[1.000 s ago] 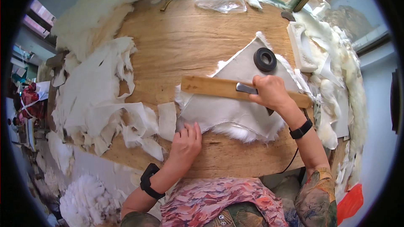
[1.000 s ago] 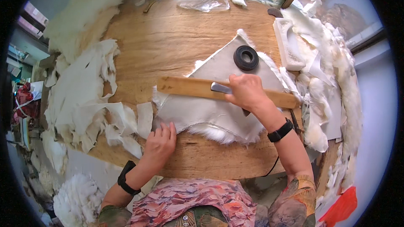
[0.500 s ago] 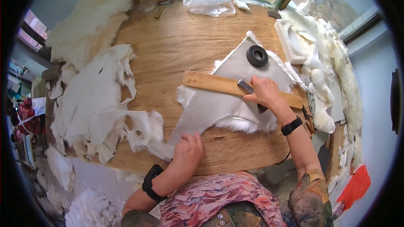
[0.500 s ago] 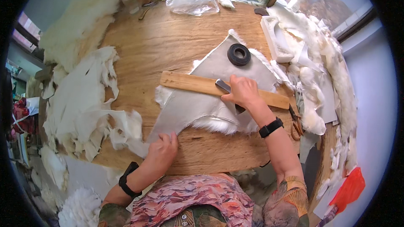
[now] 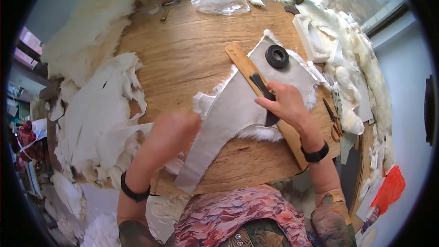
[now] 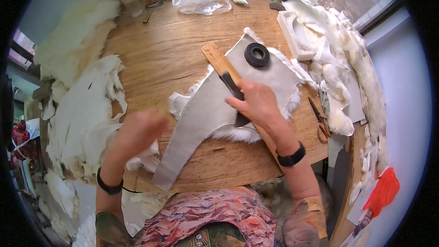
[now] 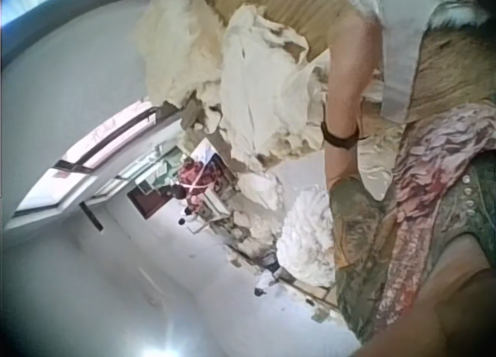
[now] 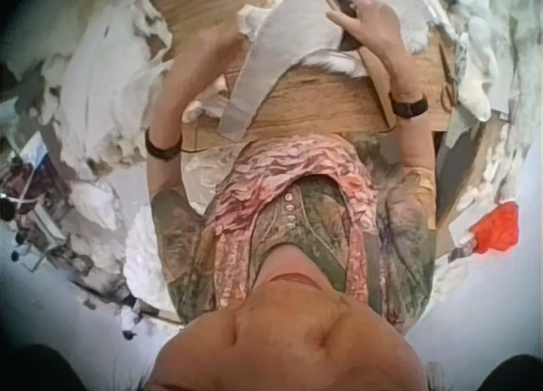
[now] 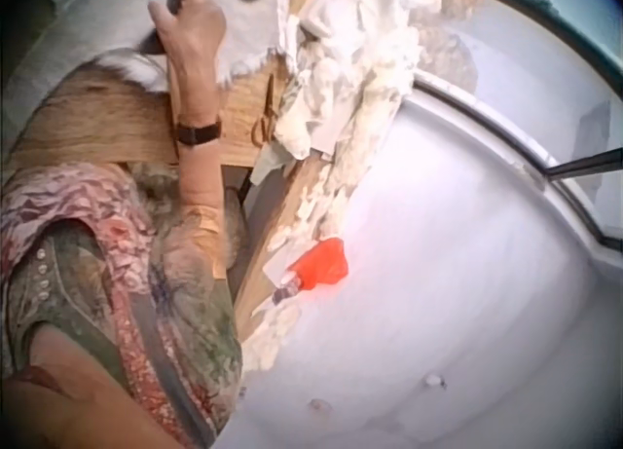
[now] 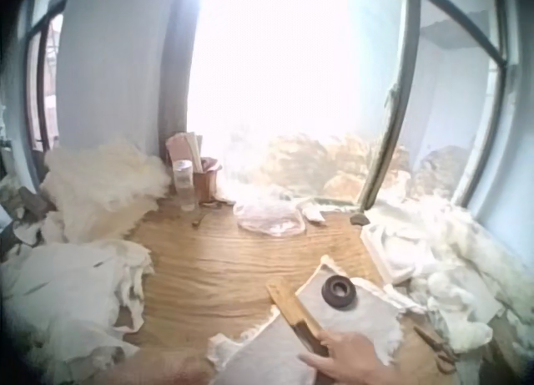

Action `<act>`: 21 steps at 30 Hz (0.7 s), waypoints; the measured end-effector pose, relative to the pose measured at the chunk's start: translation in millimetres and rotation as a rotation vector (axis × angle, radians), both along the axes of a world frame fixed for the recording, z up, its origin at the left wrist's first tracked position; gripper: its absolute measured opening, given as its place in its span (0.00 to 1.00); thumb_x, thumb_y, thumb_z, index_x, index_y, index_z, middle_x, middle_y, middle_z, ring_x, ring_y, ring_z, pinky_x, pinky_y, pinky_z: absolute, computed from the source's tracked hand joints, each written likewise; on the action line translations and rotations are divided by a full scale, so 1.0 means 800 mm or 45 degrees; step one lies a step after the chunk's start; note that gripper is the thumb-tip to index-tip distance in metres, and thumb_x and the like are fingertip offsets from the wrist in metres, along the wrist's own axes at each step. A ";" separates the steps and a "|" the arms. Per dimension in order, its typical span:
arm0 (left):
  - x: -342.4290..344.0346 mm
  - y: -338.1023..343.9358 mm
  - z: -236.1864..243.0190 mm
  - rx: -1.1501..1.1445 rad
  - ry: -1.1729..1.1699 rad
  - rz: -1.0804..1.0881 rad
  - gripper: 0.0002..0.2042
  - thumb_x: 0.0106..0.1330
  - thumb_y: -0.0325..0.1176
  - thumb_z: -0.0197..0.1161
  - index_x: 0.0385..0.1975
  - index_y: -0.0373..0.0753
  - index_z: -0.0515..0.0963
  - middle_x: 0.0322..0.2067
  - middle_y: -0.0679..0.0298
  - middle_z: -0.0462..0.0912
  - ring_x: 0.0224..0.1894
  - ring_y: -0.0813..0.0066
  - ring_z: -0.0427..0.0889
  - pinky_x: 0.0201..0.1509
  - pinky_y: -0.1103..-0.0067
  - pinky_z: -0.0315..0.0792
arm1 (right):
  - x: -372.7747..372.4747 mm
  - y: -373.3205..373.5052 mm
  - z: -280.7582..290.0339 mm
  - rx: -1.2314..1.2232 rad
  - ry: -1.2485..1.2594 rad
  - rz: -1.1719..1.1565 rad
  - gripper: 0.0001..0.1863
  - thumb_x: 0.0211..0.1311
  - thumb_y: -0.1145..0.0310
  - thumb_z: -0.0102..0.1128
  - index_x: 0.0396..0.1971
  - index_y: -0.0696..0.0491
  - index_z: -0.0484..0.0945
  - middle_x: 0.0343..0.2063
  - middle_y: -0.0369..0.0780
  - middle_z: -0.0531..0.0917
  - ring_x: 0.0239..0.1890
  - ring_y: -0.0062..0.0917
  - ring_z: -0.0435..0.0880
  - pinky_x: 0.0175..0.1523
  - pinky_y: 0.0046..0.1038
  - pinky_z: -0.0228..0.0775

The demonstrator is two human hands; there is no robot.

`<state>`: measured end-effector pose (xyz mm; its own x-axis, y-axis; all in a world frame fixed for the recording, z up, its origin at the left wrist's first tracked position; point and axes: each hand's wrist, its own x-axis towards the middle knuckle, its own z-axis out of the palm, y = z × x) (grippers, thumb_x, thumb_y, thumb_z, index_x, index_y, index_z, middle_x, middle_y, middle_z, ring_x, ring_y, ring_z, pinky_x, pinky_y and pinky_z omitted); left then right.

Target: The recorder is hand-sewing pieces of white fur together and trimming them using a leather knife.

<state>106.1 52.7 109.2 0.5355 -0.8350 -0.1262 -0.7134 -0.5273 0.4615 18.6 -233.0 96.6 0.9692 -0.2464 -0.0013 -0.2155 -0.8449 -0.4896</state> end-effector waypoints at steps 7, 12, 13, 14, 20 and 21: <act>0.076 -0.066 -0.095 -0.199 -0.072 0.128 0.07 0.54 0.32 0.64 0.28 0.36 0.77 0.29 0.56 0.79 0.35 0.54 0.79 0.36 0.64 0.71 | 0.005 0.077 -0.048 2.018 0.047 -0.002 0.13 0.65 0.59 0.54 0.31 0.54 0.78 0.25 0.34 0.77 0.27 0.15 0.73 0.34 0.15 0.65; 0.074 -0.074 -0.122 -0.179 0.104 0.242 0.08 0.49 0.31 0.66 0.28 0.38 0.76 0.29 0.57 0.78 0.34 0.55 0.78 0.35 0.66 0.71 | 0.024 0.035 -0.073 3.132 -0.444 -0.244 0.14 0.68 0.60 0.51 0.38 0.55 0.77 0.44 0.45 0.79 0.38 0.25 0.82 0.43 0.27 0.79; 0.075 -0.075 -0.126 -0.177 0.111 0.233 0.08 0.49 0.31 0.66 0.28 0.38 0.76 0.29 0.57 0.78 0.34 0.55 0.78 0.35 0.66 0.71 | 0.024 0.041 -0.074 3.035 -0.446 -0.357 0.13 0.67 0.61 0.51 0.38 0.55 0.76 0.44 0.44 0.79 0.38 0.24 0.82 0.44 0.27 0.78; 0.073 -0.071 -0.129 -0.204 0.047 0.226 0.08 0.49 0.31 0.66 0.28 0.38 0.76 0.28 0.57 0.78 0.33 0.57 0.78 0.35 0.67 0.71 | 0.026 0.057 -0.070 2.942 -0.433 -0.462 0.12 0.67 0.61 0.51 0.38 0.54 0.76 0.45 0.43 0.79 0.39 0.24 0.82 0.45 0.28 0.78; 0.082 -0.074 -0.137 -0.262 0.247 0.203 0.08 0.50 0.30 0.68 0.27 0.36 0.78 0.25 0.58 0.77 0.29 0.64 0.77 0.32 0.72 0.70 | 0.022 0.120 -0.120 1.853 -0.391 -0.493 0.10 0.62 0.72 0.55 0.42 0.55 0.76 0.39 0.34 0.79 0.38 0.14 0.77 0.44 0.20 0.72; 0.085 -0.074 -0.137 -0.256 0.328 0.195 0.08 0.49 0.29 0.69 0.26 0.35 0.79 0.24 0.59 0.77 0.28 0.67 0.76 0.31 0.74 0.70 | 0.022 0.127 -0.123 1.757 -0.400 -0.521 0.11 0.61 0.75 0.55 0.43 0.57 0.76 0.35 0.32 0.79 0.36 0.11 0.74 0.41 0.17 0.69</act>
